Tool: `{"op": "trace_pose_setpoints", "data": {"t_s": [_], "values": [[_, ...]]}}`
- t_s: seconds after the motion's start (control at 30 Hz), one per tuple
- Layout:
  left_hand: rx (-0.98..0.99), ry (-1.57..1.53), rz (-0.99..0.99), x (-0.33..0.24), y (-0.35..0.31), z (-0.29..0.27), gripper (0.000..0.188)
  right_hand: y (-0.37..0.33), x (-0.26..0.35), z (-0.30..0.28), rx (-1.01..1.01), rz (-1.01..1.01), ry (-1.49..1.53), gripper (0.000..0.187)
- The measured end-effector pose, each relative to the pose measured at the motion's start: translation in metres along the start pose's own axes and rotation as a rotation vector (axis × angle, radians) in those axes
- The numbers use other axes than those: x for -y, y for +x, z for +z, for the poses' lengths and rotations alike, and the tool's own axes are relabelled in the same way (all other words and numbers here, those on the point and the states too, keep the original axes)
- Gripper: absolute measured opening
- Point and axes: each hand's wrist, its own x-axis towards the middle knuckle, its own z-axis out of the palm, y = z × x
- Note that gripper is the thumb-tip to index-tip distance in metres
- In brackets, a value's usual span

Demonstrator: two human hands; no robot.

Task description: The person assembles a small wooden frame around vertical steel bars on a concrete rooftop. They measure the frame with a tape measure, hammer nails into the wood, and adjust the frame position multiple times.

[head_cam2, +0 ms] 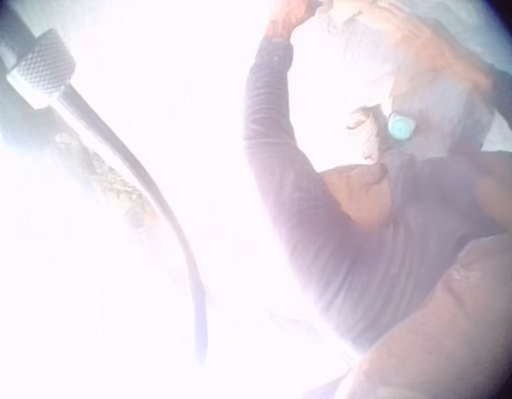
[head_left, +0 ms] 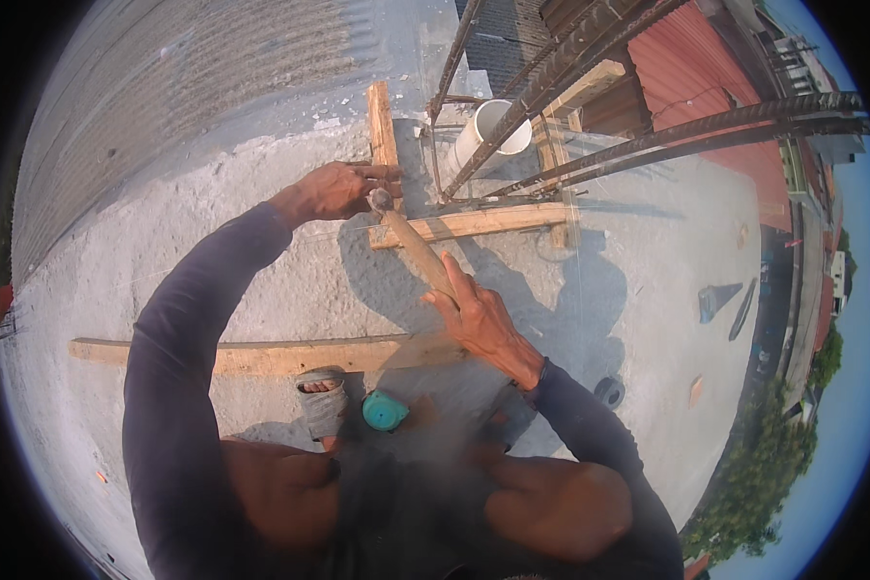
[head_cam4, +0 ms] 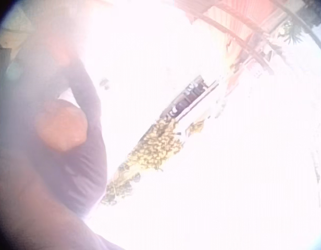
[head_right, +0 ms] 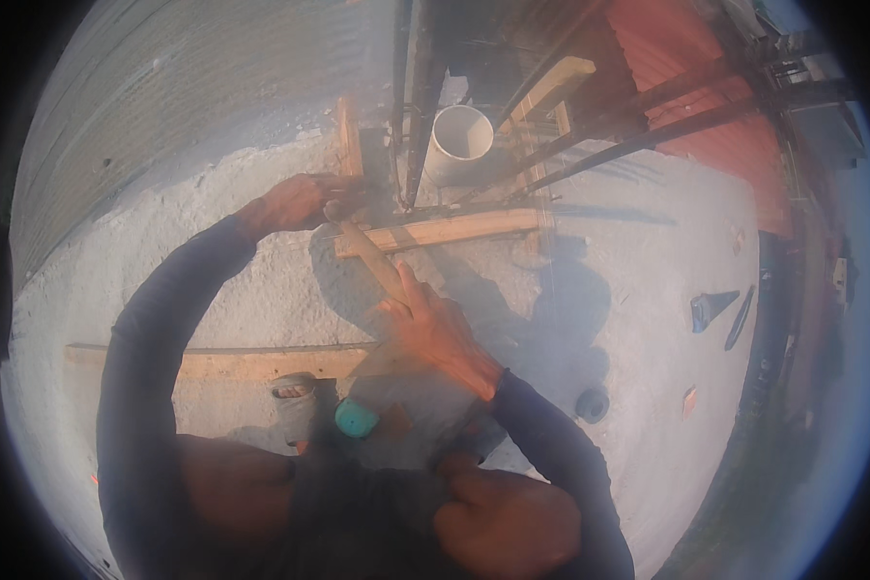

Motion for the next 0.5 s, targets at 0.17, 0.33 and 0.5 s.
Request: {"op": "trace_pose_setpoints", "data": {"t_s": [0.17,0.33,0.5], "values": [[0.083,-0.076,-0.131,0.005,-0.003,0.003,0.045,0.001,0.006,-0.009,-0.097,-0.138,0.043,0.06],[0.085,-0.136,-0.128,0.011,0.002,0.008,0.051,0.001,0.006,-0.01,-0.203,-0.227,-0.011,0.062],[-0.1,-0.01,0.042,0.013,-0.003,0.016,0.04,0.004,-0.005,0.0,-0.066,-0.058,-0.074,0.065]]}}
